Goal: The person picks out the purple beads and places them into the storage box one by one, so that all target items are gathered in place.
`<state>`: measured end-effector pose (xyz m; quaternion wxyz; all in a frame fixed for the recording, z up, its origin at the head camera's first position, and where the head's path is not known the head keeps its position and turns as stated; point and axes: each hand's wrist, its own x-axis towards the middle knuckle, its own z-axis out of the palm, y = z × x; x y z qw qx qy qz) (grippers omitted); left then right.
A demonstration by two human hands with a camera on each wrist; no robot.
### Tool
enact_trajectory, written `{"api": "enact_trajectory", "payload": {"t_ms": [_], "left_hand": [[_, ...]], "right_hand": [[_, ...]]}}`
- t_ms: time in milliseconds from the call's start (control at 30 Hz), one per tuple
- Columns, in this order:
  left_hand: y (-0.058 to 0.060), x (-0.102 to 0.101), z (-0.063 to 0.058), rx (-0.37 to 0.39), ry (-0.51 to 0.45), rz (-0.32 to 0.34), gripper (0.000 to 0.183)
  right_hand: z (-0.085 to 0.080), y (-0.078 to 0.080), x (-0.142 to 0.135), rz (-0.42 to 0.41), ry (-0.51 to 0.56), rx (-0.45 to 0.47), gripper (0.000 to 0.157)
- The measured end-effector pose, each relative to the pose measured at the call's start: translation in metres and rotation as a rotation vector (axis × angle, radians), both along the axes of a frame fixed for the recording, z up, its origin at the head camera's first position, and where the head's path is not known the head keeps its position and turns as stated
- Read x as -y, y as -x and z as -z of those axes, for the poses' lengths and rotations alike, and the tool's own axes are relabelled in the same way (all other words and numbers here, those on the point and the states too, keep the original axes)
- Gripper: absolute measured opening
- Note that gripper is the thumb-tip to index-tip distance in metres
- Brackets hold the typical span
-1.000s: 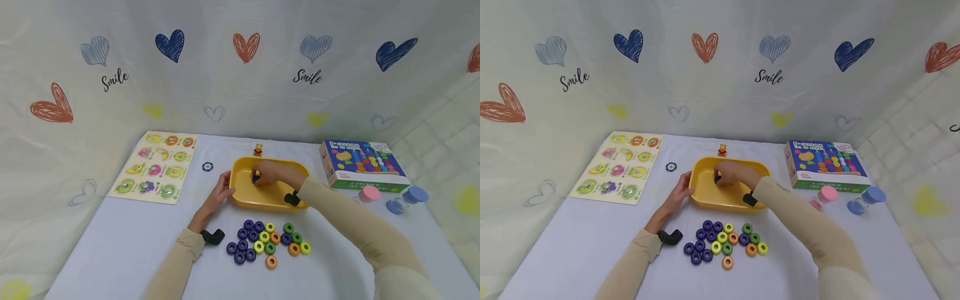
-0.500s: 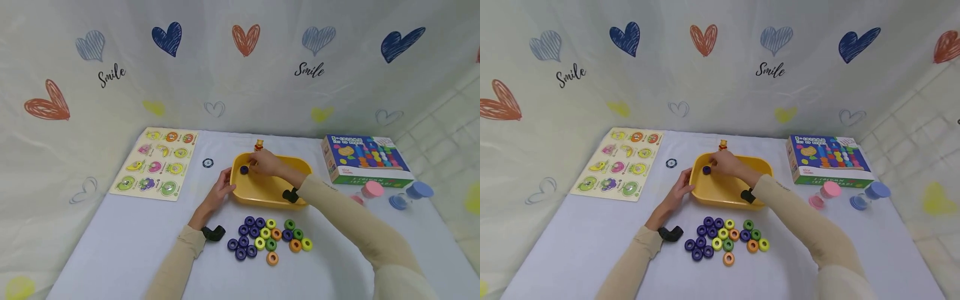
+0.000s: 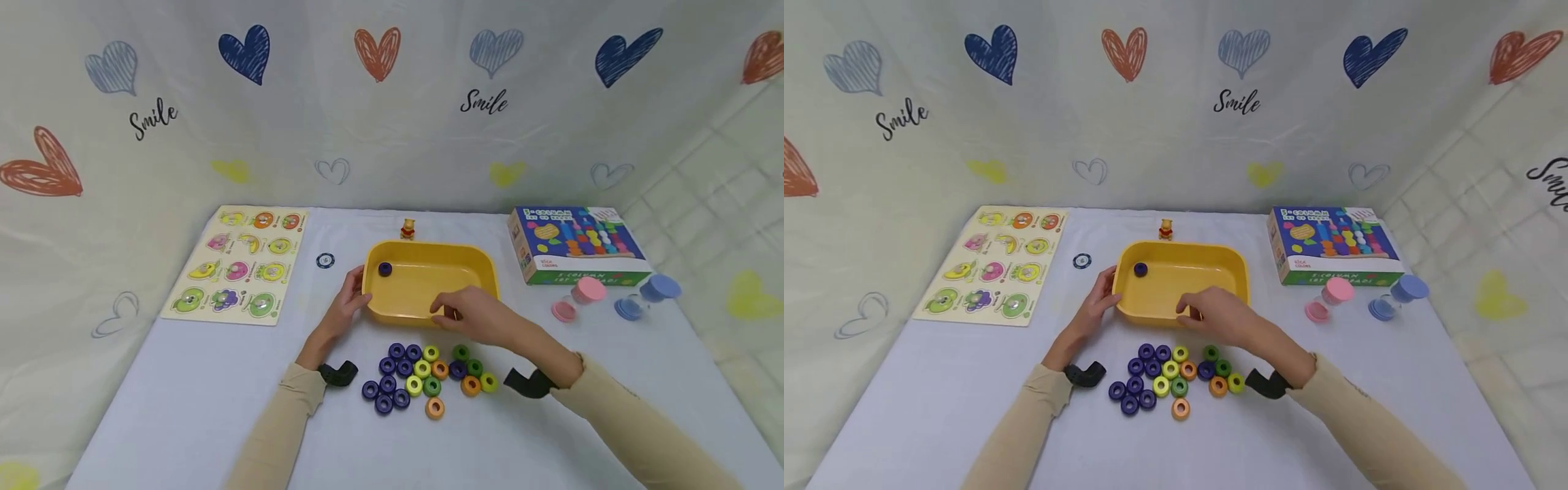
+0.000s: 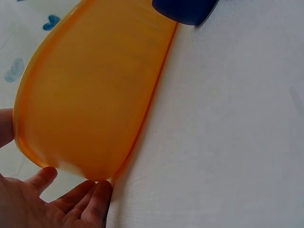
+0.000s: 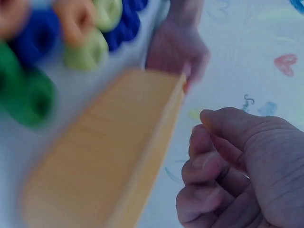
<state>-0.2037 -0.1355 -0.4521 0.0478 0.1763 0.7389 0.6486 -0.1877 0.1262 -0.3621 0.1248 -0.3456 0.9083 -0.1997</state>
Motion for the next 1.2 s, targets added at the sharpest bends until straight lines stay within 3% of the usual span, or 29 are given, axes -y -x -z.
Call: {"api": "enact_trajectory", "payload": {"t_ms": [200, 400, 767, 967, 1100, 1200], "left_hand": [[0.000, 0.000, -0.001, 0.015, -0.009, -0.001, 0.054], [0.002, 0.002, 0.000, 0.023, -0.029, 0.000, 0.053], [0.002, -0.002, 0.002, 0.042, -0.008, -0.010, 0.053], [0.002, -0.003, 0.003, 0.041, -0.001, -0.016, 0.053], [0.001, -0.003, 0.003, 0.038, 0.005, -0.024, 0.052], [0.001, -0.003, 0.003, 0.038, 0.000, -0.026, 0.052]], "right_hand": [[0.028, -0.042, -0.015, 0.104, -0.104, -0.012, 0.019], [0.046, -0.056, -0.015, 0.184, -0.227, -0.016, 0.022], [0.054, -0.068, -0.016, 0.122, -0.224, -0.096, 0.022], [0.054, -0.084, -0.018, 0.053, -0.221, -0.146, 0.024], [0.055, -0.097, -0.023, 0.007, -0.235, -0.116, 0.023], [0.054, -0.106, -0.029, -0.003, -0.214, -0.042, 0.022]]}}
